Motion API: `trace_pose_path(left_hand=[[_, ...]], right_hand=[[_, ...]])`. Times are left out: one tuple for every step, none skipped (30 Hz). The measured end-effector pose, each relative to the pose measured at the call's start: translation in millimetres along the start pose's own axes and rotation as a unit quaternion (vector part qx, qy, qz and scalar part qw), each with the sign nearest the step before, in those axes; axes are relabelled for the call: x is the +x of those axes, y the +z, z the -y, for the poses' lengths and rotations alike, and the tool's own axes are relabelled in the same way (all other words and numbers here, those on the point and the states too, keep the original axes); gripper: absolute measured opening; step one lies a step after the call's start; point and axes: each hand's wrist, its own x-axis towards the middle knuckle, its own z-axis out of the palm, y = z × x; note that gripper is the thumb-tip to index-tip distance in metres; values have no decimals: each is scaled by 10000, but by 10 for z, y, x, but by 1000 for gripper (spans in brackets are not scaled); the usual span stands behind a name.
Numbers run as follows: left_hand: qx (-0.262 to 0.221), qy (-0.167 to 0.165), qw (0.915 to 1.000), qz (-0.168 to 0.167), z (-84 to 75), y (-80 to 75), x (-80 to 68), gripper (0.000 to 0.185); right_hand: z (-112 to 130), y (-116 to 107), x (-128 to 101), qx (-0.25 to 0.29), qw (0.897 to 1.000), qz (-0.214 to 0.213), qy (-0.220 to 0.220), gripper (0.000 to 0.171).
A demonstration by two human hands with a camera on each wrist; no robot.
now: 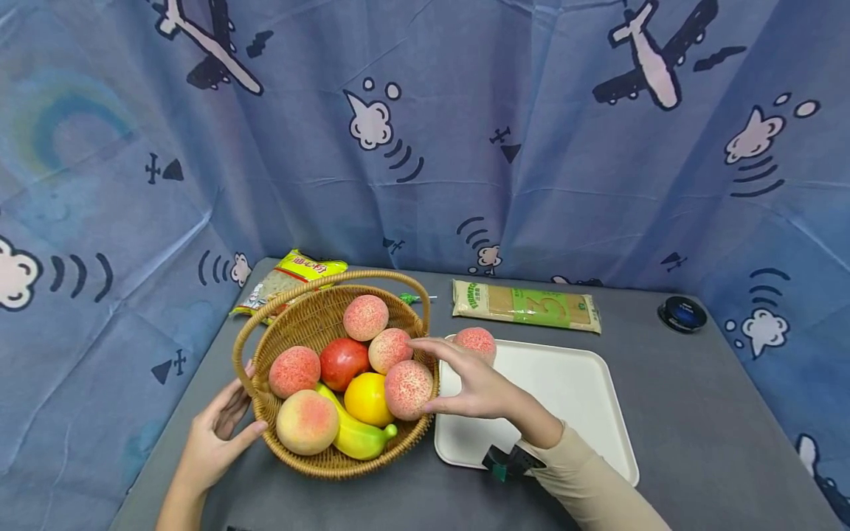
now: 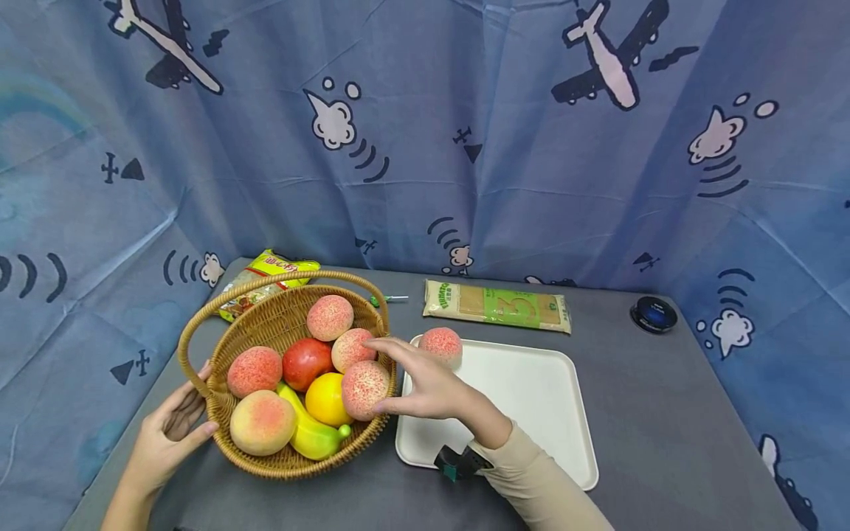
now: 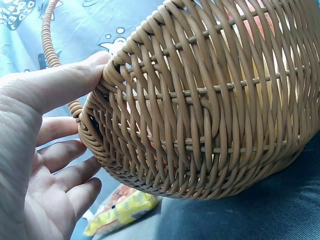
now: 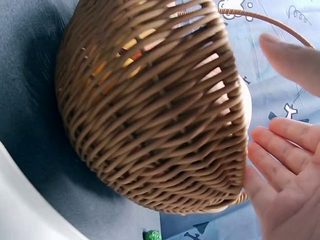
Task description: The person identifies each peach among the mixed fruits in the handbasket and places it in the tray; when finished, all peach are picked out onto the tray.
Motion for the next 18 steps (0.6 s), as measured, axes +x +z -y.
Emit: trace_pose_path(left_hand=[[2,-20,10000,-6,-1,0,0,76],[-13,16,10000,9,2,1,2,76],[-25,34,10000,21,2,0,4,76],[-45,77,10000,43,5,-2,5,75],[-60,123,9999,63,11,-4,7,75],[-74,157,9998,80,13,-5,8,74],[-85,163,9998,85,15,-6,9,74],[-95,178,9998,92,16,-7,11,74],[-91,175,9998,89,14,-6,10,74],[-100,212,9997,94,15,-5,11,74],[-91,217,9997,90,14,-4,12,74],[-147,268,9995,90,11,-1,14,74],[-171,330,9993,101,8,0,17,74],[-181,395,9990,114,6,3,19,74],[-204,469,9986,132,3,5,23,74],[-218,501,9984,137,1,6,25,74],[-264,541,9981,139,-1,9,28,74],[-273,558,9980,144,-4,9,31,74]], right_hand=[[10,-6,24,-44,10000,83,13,78],[16,-15,48,-84,9998,174,21,78],[20,-23,76,-101,9996,276,32,78],[21,-32,105,-93,9992,391,64,77],[21,-40,134,-73,9987,506,65,77],[19,-47,162,-89,9979,633,42,76],[21,-55,186,-123,9971,752,43,76],[18,-59,207,-177,9961,865,21,75],[17,-62,225,-234,9950,967,-3,74],[17,-65,237,-300,9938,1068,0,74],[15,-65,247,-373,9927,1151,-13,74],[14,-64,254,-463,9914,1227,-9,74],[13,-62,258,-536,9904,1275,-1,74],[14,-60,261,-572,9896,1320,24,73],[13,-56,263,-611,9888,1358,52,73],[15,-55,266,-641,9882,1389,81,73],[15,-52,271,-681,9876,1413,81,72],[16,-51,278,-698,9871,1442,74,72]])
